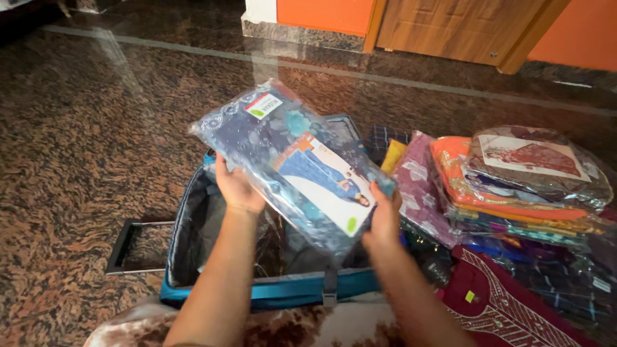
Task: The person opens a blue suitcase, arranges packaged clothing items inside the main compartment, and smooths them down.
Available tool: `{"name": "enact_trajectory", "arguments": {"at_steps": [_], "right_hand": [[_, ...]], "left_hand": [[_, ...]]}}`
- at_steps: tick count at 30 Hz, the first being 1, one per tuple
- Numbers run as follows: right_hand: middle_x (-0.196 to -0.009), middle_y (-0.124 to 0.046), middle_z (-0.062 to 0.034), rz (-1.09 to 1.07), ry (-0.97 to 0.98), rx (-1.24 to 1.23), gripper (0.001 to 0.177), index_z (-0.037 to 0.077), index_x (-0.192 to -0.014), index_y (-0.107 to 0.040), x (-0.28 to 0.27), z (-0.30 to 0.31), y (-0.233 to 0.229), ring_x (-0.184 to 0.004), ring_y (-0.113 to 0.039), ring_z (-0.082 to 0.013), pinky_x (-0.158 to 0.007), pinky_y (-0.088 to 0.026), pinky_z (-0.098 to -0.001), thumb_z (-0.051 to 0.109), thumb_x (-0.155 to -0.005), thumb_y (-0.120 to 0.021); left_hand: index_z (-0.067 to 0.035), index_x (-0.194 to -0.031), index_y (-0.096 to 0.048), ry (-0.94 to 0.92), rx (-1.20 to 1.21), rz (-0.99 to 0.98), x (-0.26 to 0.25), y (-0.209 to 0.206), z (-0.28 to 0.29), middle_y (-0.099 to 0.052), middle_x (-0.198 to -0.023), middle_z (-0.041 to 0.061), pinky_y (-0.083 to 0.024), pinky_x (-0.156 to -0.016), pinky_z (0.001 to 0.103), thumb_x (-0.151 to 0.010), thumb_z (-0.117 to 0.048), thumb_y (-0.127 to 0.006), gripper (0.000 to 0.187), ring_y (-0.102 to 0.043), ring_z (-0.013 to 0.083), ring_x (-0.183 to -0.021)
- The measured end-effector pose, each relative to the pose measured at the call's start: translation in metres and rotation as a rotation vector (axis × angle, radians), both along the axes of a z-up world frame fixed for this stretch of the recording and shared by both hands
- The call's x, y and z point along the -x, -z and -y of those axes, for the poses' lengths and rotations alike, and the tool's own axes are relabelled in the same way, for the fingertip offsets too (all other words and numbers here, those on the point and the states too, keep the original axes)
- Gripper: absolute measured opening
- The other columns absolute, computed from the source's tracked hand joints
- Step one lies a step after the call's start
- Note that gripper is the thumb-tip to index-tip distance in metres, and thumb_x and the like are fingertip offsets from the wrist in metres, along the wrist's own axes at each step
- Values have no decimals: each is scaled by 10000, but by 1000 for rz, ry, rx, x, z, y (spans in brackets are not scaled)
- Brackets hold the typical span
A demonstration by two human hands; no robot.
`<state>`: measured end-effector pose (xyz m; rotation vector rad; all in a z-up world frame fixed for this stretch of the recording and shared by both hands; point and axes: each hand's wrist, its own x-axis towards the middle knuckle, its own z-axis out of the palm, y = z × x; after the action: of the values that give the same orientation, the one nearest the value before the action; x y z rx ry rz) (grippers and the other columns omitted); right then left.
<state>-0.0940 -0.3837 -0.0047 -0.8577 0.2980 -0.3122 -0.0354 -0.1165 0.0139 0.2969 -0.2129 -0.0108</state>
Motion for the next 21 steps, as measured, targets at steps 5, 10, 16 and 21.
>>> {"name": "enact_trajectory", "arguments": {"at_steps": [5, 10, 16, 21], "right_hand": [[-1265, -657, -54, -16, 210, -139, 545, 183, -1352, -494, 52, -61, -25, -1112, -674, -239, -861, -597, -413, 68, -860, -700], [-1284, -622, -66, 94, 30, -120, 565, 140, -1391, -515, 92, -80, -27, -1163, -622, -245, -916, -556, -446, 143, -860, -708], [-1335, -658, -131, 148, -306, -294, 762, 58, -1392, -562, 100, -54, -1, -1189, -641, -290, -1021, -477, -483, 657, -938, -433], [-1353, -609, -139, 60, -382, -277, 780, 24, -1410, -521, 77, -22, 8, -1240, -597, -317, -1070, -466, -501, 677, -992, -436]], "left_hand": [[-11, -1384, -585, -216, -81, 38, -38, 35, 4, -633, -1373, 133, -437, -1126, 412, -979, -608, -488, 729, -584, 279, -1282], [-46, -1208, -673, -105, -67, -22, -77, 71, -24, -718, -1137, 81, -544, -971, 366, -1020, -397, -589, 407, -691, 227, -1064], [-83, -1164, -707, -19, -194, -42, -79, 67, -49, -735, -1107, 58, -558, -921, 343, -968, -318, -612, 320, -701, 211, -1011], [-77, -1159, -706, -198, -341, -40, -72, 74, -56, -731, -1117, 34, -539, -920, 307, -992, -323, -633, 306, -691, 164, -1023]]}}
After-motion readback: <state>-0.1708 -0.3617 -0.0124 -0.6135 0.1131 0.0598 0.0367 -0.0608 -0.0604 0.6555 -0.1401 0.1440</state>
